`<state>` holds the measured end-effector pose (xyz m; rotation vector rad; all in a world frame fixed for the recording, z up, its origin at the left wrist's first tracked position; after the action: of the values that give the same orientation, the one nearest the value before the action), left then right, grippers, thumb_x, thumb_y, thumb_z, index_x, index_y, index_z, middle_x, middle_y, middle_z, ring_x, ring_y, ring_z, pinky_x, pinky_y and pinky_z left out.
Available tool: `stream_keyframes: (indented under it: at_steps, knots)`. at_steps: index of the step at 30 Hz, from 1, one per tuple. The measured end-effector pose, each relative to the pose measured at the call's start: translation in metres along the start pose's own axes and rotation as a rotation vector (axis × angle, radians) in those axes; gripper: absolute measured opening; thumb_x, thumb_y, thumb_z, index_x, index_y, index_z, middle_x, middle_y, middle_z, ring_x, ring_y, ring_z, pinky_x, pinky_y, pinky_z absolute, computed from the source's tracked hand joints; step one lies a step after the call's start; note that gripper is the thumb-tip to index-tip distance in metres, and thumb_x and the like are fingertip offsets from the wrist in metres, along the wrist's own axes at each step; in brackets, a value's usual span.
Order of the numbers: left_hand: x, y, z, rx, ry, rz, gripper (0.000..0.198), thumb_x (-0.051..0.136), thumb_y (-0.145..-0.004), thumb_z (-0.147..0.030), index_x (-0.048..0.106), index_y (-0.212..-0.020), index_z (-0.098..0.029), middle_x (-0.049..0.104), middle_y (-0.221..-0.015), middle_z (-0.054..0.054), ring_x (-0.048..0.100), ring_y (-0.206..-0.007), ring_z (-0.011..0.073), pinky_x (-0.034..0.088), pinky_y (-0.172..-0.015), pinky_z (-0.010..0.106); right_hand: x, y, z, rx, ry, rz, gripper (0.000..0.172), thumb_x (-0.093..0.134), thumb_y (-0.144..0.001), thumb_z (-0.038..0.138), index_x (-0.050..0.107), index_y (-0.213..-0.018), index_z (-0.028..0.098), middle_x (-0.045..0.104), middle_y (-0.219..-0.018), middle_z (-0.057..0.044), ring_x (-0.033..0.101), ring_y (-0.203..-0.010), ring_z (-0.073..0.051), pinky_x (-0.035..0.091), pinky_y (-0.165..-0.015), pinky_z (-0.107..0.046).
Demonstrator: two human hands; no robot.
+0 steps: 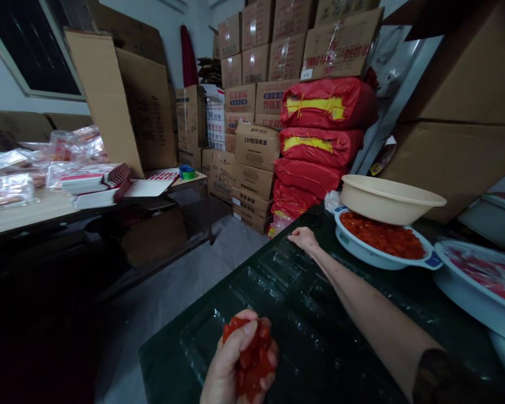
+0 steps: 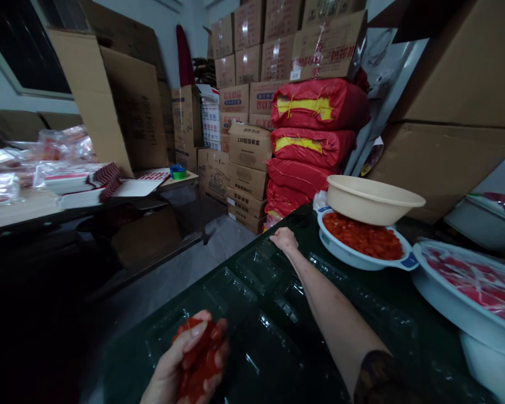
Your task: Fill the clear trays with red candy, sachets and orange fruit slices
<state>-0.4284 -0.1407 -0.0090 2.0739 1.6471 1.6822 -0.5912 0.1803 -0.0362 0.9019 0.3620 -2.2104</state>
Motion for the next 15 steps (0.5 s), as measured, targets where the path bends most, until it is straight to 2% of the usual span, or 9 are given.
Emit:
stream_keyframes:
  at_steps: [3,6,9,12,15]
  knots:
    - [-0.001,0.0,0.0,-0.003,-0.02,-0.017,0.035,0.072,-0.054,-0.019,0.055,-0.084,-0.019,0.061,-0.077,0.005,0.055,-0.049,0.0125,0.031,-0.037,0.017,-0.006,-0.002,-0.007,0.049,0.028,-0.041,0.025,0.078,-0.06,0.03,0.057,-0.066,0.017,0.057,-0.067,-0.002,0.058,-0.07,-0.017,0.038,-0.052,-0.021]
    - [0.001,-0.001,0.001,0.006,-0.015,-0.011,0.033,0.07,-0.055,-0.019,0.054,-0.084,-0.02,0.061,-0.075,0.005,0.054,-0.049,0.0124,0.03,-0.037,0.017,-0.016,-0.006,-0.016,0.142,-0.008,-0.036,0.031,0.065,-0.075,0.044,0.057,-0.072,0.014,0.056,-0.067,-0.004,0.055,-0.062,-0.014,0.039,-0.048,-0.021]
    - [0.002,-0.002,0.002,0.014,-0.014,-0.012,0.031,0.069,-0.057,-0.02,0.053,-0.084,-0.02,0.06,-0.071,0.004,0.052,-0.047,0.0118,0.028,-0.036,0.016,-0.025,-0.006,-0.024,0.227,-0.055,0.035,0.029,0.048,-0.089,0.038,0.056,-0.086,0.01,0.055,-0.071,-0.001,0.052,-0.055,-0.008,0.044,-0.049,-0.021]
    - [0.002,-0.002,0.005,0.002,-0.028,-0.017,0.032,0.07,-0.056,-0.02,0.053,-0.083,-0.02,0.061,-0.072,0.005,0.053,-0.047,0.012,0.027,-0.036,0.016,-0.031,-0.001,-0.025,0.218,-0.068,0.112,0.022,0.049,-0.09,0.031,0.055,-0.095,0.011,0.057,-0.081,-0.002,0.055,-0.062,-0.009,0.048,-0.054,-0.022]
    - [0.003,-0.002,0.009,-0.022,-0.04,0.001,0.034,0.072,-0.054,-0.021,0.054,-0.083,-0.02,0.061,-0.073,0.004,0.053,-0.047,0.0119,0.027,-0.036,0.016,-0.032,0.005,-0.023,0.153,-0.033,0.145,0.02,0.051,-0.089,0.03,0.056,-0.094,0.011,0.057,-0.081,-0.002,0.055,-0.063,-0.009,0.048,-0.056,-0.023]
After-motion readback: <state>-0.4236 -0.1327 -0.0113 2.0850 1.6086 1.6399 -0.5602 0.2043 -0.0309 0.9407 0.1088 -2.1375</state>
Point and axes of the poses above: each hand's wrist, its own y-axis away from the middle knuckle, its own x-axis out of the palm, z = x × y, the point moved 8 cm from there along -y, towards the middle knuckle
